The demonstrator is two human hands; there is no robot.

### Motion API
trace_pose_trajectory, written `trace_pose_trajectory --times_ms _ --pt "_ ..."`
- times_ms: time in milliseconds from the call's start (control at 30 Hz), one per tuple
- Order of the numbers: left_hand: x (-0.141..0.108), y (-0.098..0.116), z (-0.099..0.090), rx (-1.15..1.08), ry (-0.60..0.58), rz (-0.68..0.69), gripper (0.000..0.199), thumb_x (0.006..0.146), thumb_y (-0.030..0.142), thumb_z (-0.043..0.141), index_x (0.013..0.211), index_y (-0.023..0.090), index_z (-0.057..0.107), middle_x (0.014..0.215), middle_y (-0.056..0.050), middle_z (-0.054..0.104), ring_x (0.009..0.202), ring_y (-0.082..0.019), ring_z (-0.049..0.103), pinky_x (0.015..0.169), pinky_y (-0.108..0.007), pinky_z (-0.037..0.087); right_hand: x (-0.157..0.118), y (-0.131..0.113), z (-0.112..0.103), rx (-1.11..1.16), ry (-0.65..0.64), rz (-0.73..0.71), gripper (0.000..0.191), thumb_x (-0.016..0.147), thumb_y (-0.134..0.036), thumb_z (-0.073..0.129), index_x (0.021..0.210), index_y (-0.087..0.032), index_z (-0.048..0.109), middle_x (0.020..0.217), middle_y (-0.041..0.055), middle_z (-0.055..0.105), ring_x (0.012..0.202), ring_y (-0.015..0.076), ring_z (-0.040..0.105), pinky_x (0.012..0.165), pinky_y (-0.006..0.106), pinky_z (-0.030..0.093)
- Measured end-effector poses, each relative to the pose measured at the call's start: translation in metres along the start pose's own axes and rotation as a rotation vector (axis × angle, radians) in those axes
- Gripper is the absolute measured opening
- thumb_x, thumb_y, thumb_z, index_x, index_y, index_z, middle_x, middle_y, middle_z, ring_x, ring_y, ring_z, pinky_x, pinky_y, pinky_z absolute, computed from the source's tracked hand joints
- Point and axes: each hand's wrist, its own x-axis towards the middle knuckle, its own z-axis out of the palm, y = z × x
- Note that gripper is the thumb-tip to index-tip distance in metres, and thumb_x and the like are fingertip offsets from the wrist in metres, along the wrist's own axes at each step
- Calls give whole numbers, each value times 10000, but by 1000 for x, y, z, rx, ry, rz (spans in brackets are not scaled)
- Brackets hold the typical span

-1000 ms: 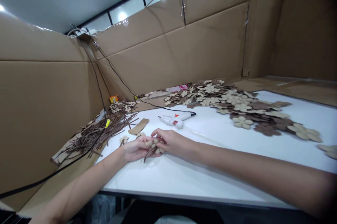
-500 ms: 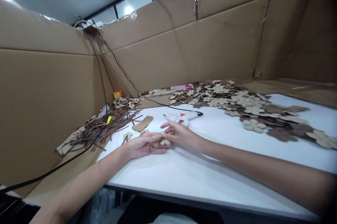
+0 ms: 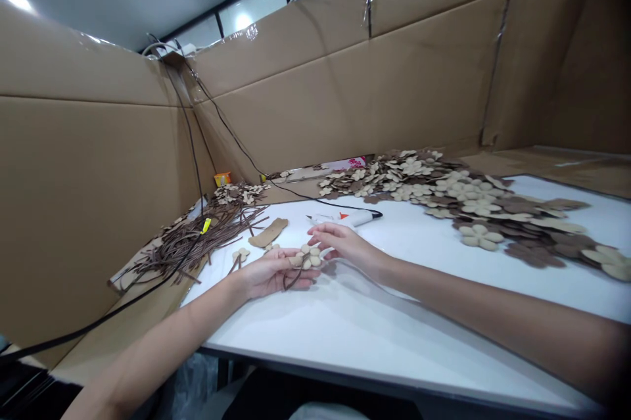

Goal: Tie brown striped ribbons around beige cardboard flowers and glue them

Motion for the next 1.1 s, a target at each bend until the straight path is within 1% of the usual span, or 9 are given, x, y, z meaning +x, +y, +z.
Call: trace_pose_trajectory --times_ms 167,367,533,633,733,833,900,1000,1100 --pt "1 -1 -2 12 -21 -3 258 832 170 604 1087 133 621 1141 -133 646 967 -227 655 857 -305 486 -3 -4 2 -68 -53 -83 353 807 -490 522 931 -167 588 964 74 594 860 193 568 730 322 461" --pt "2 -2 -4 22 -43 -3 228 838 175 598 1061 140 626 1117 -137 655 999 -242 641 884 -322 464 -9 -13 3 -149 -166 -248 470 798 -604 476 925 -176 623 1083 83 587 1069 243 507 946 383 368" --pt "4 -4 -6 20 -61 7 236 831 194 610 1058 133 626 1115 -137 650 989 -245 645 895 -332 453 -11 -16 0 -219 -231 -370 428 865 -552 416 892 -176 618 1093 94 602 1123 247 489 953 388 369" --pt "4 -4 -6 22 -65 9 261 838 215 601 1087 140 619 1162 -134 626 985 -240 646 892 -331 455 -12 -13 0 -267 -238 -443 404 916 -488 357 917 -158 588 1002 108 631 1051 231 540 885 370 420" --pt "3 -3 -3 29 -73 9 236 840 210 598 1046 102 637 1120 -151 643 976 -233 649 895 -323 452 -13 -11 0 -345 -275 -519 394 960 -423 261 932 -146 540 814 80 650 788 176 617 715 309 480" --pt "2 -2 -2 32 -84 12 228 841 197 595 1031 80 640 1073 -161 660 984 -238 645 913 -333 441 -13 -13 -5 -503 -327 -621 383 962 -392 272 897 -146 558 655 33 607 592 135 567 600 264 455" --pt "2 -2 -2 34 -85 9 244 843 181 588 1061 81 630 1087 -159 656 993 -241 641 917 -335 441 -12 -15 -11 -652 -334 -713 353 932 -385 359 803 -159 598 625 35 586 613 150 535 641 294 436" --pt "2 -2 -5 31 -81 2 249 849 165 574 1082 92 624 1116 -148 646 996 -239 641 899 -320 456 -6 -17 -24 -864 -273 -820 338 896 -331 417 660 -173 599 583 49 565 667 191 508 791 413 393" --pt "4 -3 -7 24 -81 -8 241 862 162 552 1084 99 624 1145 -146 634 1001 -230 639 892 -310 465 0 -16 -33 -995 -165 -863 308 899 -270 404 721 -161 629 679 84 622 792 226 549 973 533 241"
